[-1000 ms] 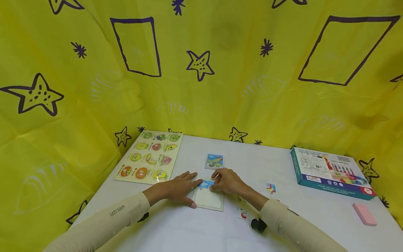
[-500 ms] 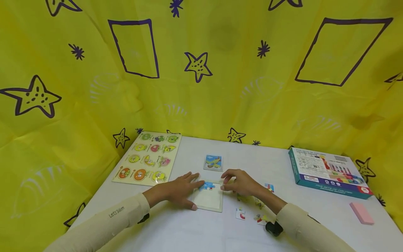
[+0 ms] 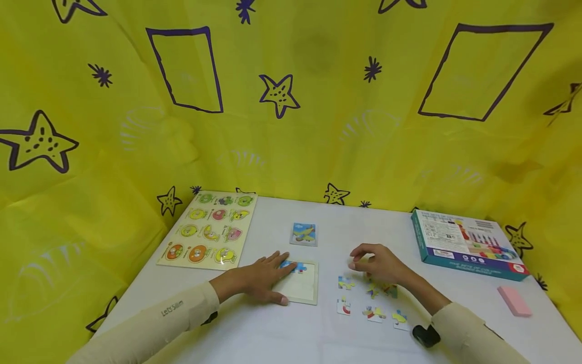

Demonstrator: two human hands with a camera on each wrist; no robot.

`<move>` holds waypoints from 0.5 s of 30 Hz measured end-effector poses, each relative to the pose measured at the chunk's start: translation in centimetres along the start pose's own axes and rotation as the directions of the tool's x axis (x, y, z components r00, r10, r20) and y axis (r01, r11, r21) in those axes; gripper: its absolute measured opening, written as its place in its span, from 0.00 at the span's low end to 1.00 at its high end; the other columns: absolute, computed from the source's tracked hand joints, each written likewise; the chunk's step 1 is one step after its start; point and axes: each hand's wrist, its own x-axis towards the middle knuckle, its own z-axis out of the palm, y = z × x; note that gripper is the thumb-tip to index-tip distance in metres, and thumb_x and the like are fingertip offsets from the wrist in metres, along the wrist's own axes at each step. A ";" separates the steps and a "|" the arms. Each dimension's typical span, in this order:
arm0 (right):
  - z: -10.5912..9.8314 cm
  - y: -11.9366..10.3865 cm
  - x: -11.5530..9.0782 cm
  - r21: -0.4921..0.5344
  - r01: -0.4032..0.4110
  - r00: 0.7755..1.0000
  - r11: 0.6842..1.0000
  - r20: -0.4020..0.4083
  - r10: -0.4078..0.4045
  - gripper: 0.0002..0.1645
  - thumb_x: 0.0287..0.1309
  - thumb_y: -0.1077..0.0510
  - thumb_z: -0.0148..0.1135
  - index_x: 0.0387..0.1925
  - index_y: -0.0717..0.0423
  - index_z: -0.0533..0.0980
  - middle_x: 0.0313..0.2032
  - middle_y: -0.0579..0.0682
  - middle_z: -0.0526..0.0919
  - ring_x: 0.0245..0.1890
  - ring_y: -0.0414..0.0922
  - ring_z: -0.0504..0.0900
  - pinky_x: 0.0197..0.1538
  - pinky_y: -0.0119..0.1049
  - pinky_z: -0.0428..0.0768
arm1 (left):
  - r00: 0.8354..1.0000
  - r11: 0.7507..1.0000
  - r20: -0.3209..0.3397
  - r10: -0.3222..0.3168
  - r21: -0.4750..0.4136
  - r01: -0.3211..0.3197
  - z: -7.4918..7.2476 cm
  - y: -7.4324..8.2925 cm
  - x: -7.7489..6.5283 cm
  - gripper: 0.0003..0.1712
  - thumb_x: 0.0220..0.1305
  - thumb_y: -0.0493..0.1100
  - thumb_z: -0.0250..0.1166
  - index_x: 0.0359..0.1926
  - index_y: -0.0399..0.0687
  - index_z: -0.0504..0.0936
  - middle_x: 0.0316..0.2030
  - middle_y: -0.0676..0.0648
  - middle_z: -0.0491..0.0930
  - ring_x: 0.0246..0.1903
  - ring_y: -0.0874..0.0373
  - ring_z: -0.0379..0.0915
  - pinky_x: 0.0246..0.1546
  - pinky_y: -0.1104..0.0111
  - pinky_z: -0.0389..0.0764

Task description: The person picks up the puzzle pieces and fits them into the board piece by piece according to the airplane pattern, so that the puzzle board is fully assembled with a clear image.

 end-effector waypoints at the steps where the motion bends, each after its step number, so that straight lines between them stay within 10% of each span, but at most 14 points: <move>1: -0.4 0.3 -0.2 -0.001 -0.014 1.000 1.000 -0.014 0.014 0.19 0.60 0.47 0.70 0.47 0.55 0.81 0.40 0.50 0.81 0.23 0.45 0.78 0.29 0.32 0.79 | 1.000 1.000 -0.001 0.002 0.002 -0.002 0.0 0.0 0.0 0.55 0.63 0.73 0.60 0.80 0.56 0.49 0.80 0.41 0.44 0.79 0.40 0.40 0.75 0.44 0.54; 15: -4.1 3.7 -3.1 -0.100 -0.084 0.992 0.991 -0.106 0.073 0.20 0.58 0.49 0.72 0.47 0.56 0.83 0.47 0.55 0.83 0.33 0.47 0.80 0.35 0.34 0.80 | 1.000 1.000 -0.009 0.001 0.016 -0.001 0.1 0.0 0.1 0.55 0.62 0.73 0.60 0.80 0.56 0.50 0.80 0.42 0.45 0.79 0.40 0.41 0.74 0.44 0.55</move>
